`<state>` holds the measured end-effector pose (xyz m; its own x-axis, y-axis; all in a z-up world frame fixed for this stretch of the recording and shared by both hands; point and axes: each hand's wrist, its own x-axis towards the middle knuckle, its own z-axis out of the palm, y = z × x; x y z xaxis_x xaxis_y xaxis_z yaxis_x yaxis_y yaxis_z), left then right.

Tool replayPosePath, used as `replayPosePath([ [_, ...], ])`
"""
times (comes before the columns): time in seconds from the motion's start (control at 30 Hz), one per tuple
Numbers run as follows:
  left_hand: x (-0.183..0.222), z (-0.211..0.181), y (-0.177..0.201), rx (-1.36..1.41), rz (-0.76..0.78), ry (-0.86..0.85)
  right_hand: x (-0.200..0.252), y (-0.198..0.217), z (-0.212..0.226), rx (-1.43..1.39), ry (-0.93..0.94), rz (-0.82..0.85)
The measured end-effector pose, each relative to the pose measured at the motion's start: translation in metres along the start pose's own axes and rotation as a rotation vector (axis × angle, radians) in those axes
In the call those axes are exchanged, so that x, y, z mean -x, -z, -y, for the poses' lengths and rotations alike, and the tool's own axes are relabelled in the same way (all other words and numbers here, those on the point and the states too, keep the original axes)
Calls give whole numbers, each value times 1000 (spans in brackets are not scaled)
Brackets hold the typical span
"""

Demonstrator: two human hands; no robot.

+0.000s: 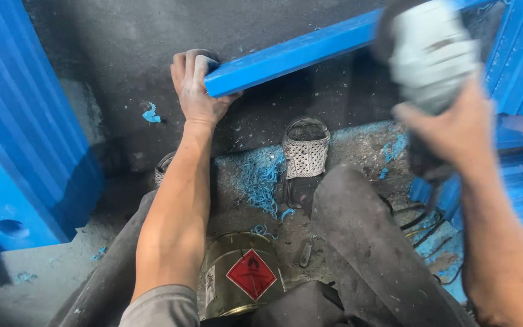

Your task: Grinding the edges of blue plastic parts using a handheld angle grinder.

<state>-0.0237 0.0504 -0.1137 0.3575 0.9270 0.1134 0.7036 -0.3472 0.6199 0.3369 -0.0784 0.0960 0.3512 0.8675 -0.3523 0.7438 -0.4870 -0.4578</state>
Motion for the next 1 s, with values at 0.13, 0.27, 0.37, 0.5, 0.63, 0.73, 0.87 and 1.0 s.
replayPosePath([
  [0.13, -1, -5, 4, 19, -20, -25, -9, 22, -45, -9, -84, -95],
  [0.27, -6, -15, 13, 48, -35, -31, -2, 7, -20, -44, -60, -114],
  [0.37, -7, -15, 13, 48, -33, -56, 3, -25, 18, -44, -47, -15],
  [0.5, 2, -1, 2, 14, -33, -35, -1, -45, 47, 14, -22, 147],
  [0.63, -2, -3, -1, -12, -96, -97, -11, -20, 8, -11, -63, 158],
  [0.73, 1, 0, 1, -30, -66, -76, -23, 10, -44, -7, -164, 30],
  [0.87, 2, 3, -2, -32, -63, -65, -36, 44, -113, 9, -184, -192],
  [1.0, -3, -4, 3, -24, -72, -91, -34, 51, -126, 16, -189, -271],
])
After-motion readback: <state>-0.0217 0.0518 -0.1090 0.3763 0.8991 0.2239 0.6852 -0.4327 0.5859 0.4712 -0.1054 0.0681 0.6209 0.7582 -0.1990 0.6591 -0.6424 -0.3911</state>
